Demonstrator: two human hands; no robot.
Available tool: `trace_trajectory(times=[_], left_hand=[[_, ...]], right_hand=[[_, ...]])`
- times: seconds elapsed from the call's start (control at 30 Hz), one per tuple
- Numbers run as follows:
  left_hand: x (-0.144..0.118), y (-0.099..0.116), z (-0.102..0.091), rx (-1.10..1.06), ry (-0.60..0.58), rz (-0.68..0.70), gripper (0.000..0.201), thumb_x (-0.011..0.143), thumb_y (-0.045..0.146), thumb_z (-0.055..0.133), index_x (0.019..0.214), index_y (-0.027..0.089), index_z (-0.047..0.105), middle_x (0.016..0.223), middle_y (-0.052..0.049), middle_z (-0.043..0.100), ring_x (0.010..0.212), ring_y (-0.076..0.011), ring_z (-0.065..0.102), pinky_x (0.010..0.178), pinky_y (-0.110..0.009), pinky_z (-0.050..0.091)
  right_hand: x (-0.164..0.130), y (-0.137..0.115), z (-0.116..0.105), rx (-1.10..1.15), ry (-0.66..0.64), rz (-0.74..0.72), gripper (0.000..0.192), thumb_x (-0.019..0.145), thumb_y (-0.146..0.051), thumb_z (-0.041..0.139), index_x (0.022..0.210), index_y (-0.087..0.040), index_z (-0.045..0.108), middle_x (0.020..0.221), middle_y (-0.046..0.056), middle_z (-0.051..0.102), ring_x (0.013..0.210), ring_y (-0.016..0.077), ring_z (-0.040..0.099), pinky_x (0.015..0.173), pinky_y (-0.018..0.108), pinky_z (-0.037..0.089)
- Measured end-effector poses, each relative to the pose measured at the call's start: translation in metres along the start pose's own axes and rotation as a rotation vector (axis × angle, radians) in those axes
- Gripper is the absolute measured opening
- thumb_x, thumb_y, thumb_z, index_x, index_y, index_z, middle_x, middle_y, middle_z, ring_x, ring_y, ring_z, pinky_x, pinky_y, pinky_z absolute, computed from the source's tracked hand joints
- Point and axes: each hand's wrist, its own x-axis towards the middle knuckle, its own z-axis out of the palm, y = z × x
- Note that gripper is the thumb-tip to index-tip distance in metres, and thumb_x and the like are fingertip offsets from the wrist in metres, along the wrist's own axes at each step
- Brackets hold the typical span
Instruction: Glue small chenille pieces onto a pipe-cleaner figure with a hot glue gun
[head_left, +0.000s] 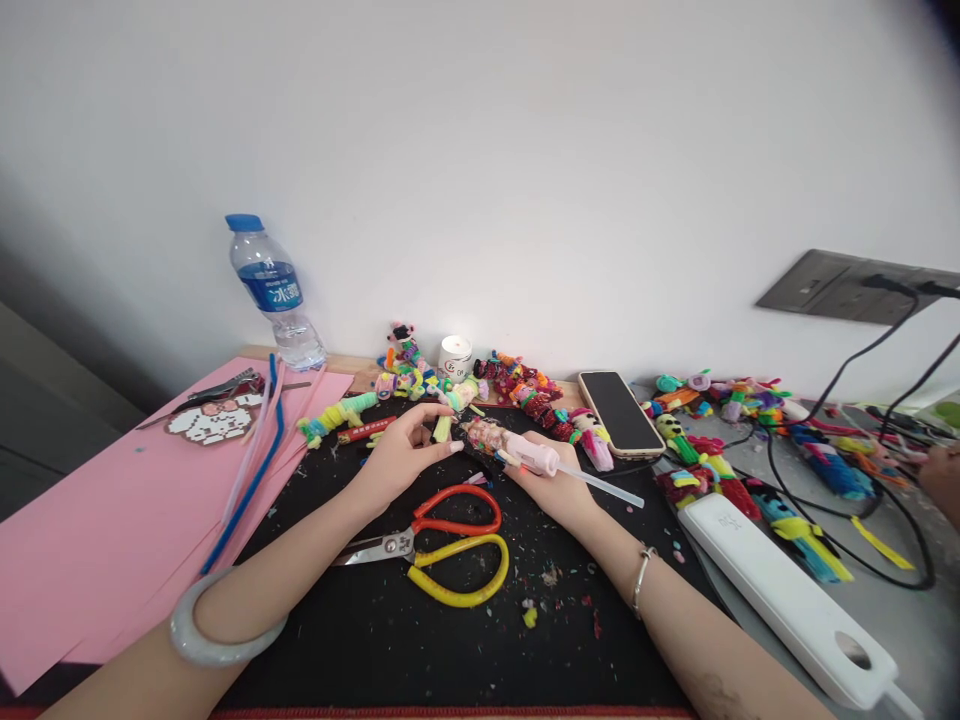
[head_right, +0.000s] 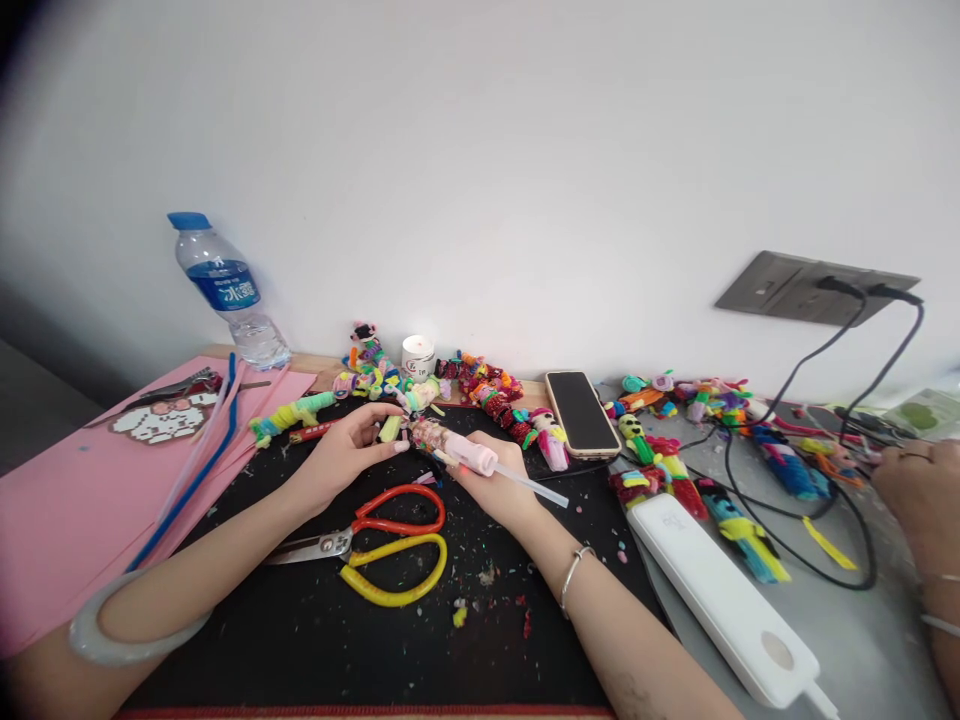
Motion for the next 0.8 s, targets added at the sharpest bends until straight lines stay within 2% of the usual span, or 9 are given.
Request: trace_trajectory(times=[0.17,0.33,0.5,0.57,0.67,0.73,0.8], left_hand=[[0.0008,0.0005,0.0010,-0.089,0.021,-0.029,0.040,0.068,0.026,0.072,0.101,0.019,0.052,0.102,-0.004,0.062,0.095,-0.0187,0.059,0.084,-0.031,0.045],[0.0009,0.0022,0.0018,-0.130,-0.004,-0.029,0.036,0.071,0.024,0.069,0.100,0.019,0.048,0.116,-0.008,0.060,0.109,-0.0208,0.055,0.094,-0.034,0.040],[0.0010,0.0050,0.0019,-0.173,-0.043,0.004,0.041,0.076,0.027,0.064,0.114,0.020,0.048,0.126,-0.009,0.056,0.120,-0.0218,0.049,0.099,-0.035,0.036],[0.0009,0.0054,0.0016,-0.108,-0.030,0.018,0.037,0.078,0.030,0.062,0.111,0.019,0.051,0.124,-0.008,0.056,0.117,-0.0221,0.050,0.097,-0.034,0.038],[0.0009,0.0043,0.0010,0.011,0.016,0.019,0.033,0.076,0.032,0.064,0.104,0.018,0.053,0.110,-0.006,0.061,0.102,-0.0214,0.057,0.087,-0.033,0.042],[0.0009,0.0034,0.0009,0.025,0.033,0.012,0.034,0.073,0.030,0.067,0.101,0.018,0.052,0.105,-0.005,0.062,0.096,-0.0200,0.058,0.083,-0.032,0.043],[0.0011,0.0032,0.0012,-0.008,0.032,-0.002,0.034,0.071,0.027,0.068,0.097,0.019,0.049,0.109,-0.006,0.062,0.096,-0.0188,0.058,0.083,-0.032,0.043]], right_hand=[[0.0000,0.0002,0.0001,-0.001,-0.002,0.000,0.013,0.073,-0.025,0.062,0.065,-0.018,0.053,0.059,-0.003,0.053,0.053,0.0098,0.047,0.050,0.021,0.035],[-0.0001,0.0008,0.0004,0.001,0.000,0.001,0.009,0.072,-0.023,0.062,0.068,-0.017,0.057,0.060,-0.003,0.055,0.054,0.0098,0.048,0.050,0.021,0.036],[-0.0002,0.0015,0.0005,0.014,0.002,0.005,0.009,0.072,-0.025,0.062,0.070,-0.018,0.058,0.061,-0.003,0.056,0.054,0.0100,0.048,0.050,0.021,0.037],[-0.0001,0.0014,0.0006,0.020,0.006,0.010,0.010,0.072,-0.024,0.063,0.068,-0.018,0.056,0.060,-0.003,0.055,0.053,0.0100,0.048,0.050,0.021,0.036],[0.0003,0.0015,0.0006,0.036,0.014,0.015,0.012,0.071,-0.024,0.063,0.065,-0.018,0.054,0.059,-0.004,0.054,0.052,0.0100,0.047,0.049,0.021,0.035],[0.0006,0.0020,0.0004,0.049,0.016,0.017,0.013,0.071,-0.025,0.063,0.065,-0.018,0.054,0.059,-0.004,0.054,0.053,0.0104,0.047,0.050,0.022,0.036],[0.0008,0.0027,0.0003,0.054,0.014,0.027,0.014,0.072,-0.027,0.063,0.066,-0.018,0.055,0.061,-0.003,0.055,0.055,0.0112,0.048,0.052,0.022,0.037]])
